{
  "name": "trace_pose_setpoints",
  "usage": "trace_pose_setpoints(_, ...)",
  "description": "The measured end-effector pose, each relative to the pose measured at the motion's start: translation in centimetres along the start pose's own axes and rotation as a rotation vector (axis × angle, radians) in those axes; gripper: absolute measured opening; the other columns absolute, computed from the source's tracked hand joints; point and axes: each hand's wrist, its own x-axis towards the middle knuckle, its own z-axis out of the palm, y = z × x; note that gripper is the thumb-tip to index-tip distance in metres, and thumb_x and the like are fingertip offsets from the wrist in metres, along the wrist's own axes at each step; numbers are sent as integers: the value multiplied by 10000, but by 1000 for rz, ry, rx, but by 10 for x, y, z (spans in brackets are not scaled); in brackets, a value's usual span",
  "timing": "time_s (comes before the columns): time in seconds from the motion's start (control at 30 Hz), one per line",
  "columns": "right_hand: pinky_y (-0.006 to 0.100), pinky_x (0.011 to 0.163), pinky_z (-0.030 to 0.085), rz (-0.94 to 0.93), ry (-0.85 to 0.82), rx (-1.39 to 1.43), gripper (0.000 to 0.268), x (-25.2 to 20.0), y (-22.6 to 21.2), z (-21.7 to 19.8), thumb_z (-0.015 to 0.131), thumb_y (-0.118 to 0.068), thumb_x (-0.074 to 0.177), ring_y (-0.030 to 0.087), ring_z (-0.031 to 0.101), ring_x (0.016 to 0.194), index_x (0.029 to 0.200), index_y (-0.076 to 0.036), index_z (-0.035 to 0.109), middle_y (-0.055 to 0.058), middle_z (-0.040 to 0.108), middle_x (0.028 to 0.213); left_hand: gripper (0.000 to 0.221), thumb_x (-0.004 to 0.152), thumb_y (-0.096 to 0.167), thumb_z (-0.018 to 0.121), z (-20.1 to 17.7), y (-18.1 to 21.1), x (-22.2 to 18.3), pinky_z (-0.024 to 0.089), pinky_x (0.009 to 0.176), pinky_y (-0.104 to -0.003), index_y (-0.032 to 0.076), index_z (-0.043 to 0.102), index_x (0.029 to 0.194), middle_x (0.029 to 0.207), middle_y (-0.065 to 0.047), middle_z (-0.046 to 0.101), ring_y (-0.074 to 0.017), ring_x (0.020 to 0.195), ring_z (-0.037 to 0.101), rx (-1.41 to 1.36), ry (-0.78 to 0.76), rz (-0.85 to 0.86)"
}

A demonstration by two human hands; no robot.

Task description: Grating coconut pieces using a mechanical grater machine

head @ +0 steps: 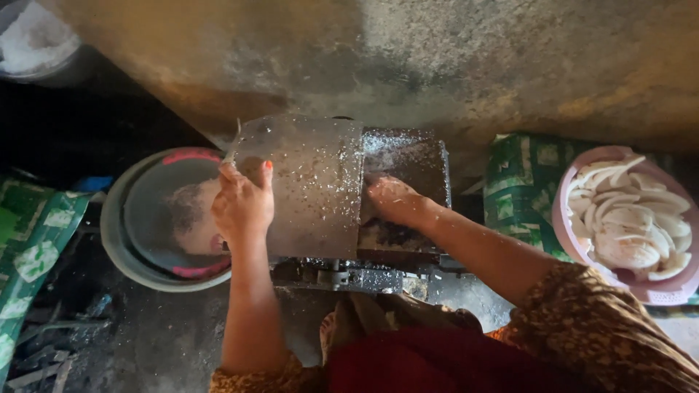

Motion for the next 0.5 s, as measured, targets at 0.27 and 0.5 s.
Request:
trace_pose_setpoints(0.27,454,976,500,14,160,57,286,-3,-15,38,469,-264,998,300,642,1049,1192,-130,631,98,638,1080,753,1031,718,389,41,-14,13,570,839,-522,27,494,1310,1090,-216,688,-438,927,728,4,22,-28)
trace_pose_setpoints(0.5,311,503,528,141,-287,279,282,91,6,-159,639,-197,734,154,658,495,487,-283,534,-73,625,511,877,1058,783,273,-21,16,-9,497,797,-643,0,487,1389,1265,-316,632,-556,1079,632,-16,-221,-89)
